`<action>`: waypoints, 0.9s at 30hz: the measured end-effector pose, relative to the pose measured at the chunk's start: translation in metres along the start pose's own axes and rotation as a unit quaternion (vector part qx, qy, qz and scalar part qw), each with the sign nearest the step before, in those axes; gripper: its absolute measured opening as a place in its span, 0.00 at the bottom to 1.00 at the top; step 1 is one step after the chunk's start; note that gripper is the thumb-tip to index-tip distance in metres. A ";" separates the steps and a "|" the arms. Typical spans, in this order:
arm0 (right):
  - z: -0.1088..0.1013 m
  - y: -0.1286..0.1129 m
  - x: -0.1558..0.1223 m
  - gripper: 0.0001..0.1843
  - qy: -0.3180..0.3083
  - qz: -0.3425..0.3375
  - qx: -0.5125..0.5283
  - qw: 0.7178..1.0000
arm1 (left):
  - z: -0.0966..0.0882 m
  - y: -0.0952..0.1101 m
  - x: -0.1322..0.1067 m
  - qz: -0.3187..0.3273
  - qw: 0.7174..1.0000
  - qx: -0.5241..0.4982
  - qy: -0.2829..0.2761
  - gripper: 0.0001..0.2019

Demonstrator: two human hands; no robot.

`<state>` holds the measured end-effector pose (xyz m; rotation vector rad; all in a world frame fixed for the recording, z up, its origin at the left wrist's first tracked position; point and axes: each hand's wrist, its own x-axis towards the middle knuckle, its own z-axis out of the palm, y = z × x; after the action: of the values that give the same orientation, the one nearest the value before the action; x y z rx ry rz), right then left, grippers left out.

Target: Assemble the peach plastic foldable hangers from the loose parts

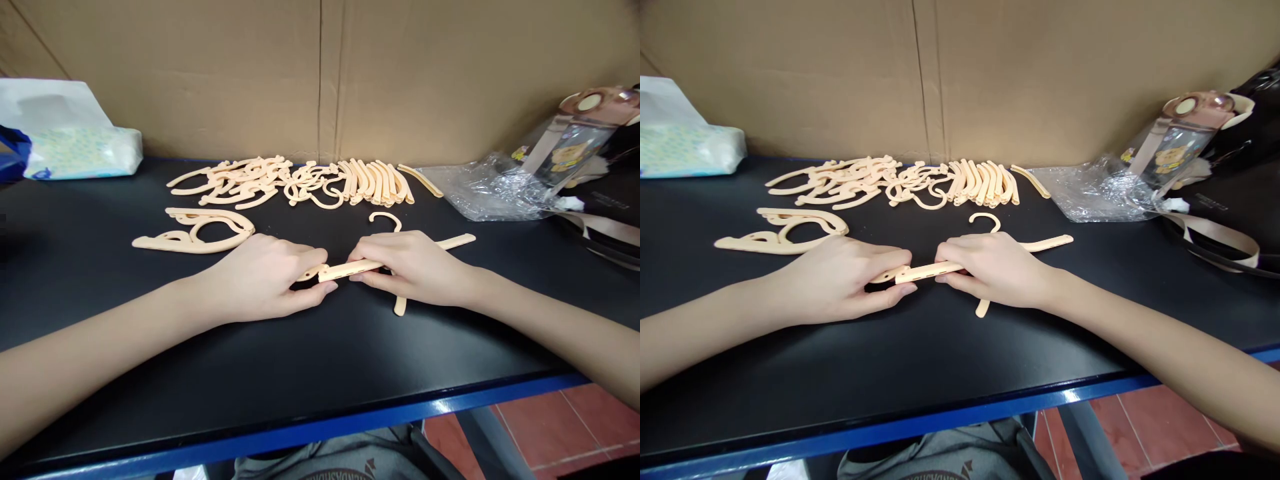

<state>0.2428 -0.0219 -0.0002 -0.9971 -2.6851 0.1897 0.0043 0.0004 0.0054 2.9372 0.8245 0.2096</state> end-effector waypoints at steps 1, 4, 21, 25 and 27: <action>0.000 0.000 0.000 0.07 -0.001 0.000 0.000 1.000 | 0.000 0.000 0.000 0.000 1.000 -0.001 -0.002 0.14; -0.001 0.000 -0.001 0.07 -0.003 0.000 0.001 1.000 | -0.001 0.000 0.000 -0.003 1.000 -0.001 -0.009 0.13; 0.000 0.001 -0.001 0.12 -0.001 0.005 -0.021 1.000 | 0.002 0.000 -0.002 0.000 1.000 -0.006 0.018 0.17; 0.001 0.000 -0.001 0.16 0.016 0.006 -0.039 0.999 | 0.003 0.000 -0.002 -0.010 0.999 -0.043 0.026 0.18; 0.001 0.000 -0.001 0.18 0.029 -0.004 -0.040 0.999 | 0.002 0.001 -0.001 -0.005 0.998 -0.052 0.019 0.18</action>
<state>0.2436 -0.0227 -0.0014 -1.0000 -2.6625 0.0504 0.0042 -0.0006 0.0031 2.8407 0.8062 0.2979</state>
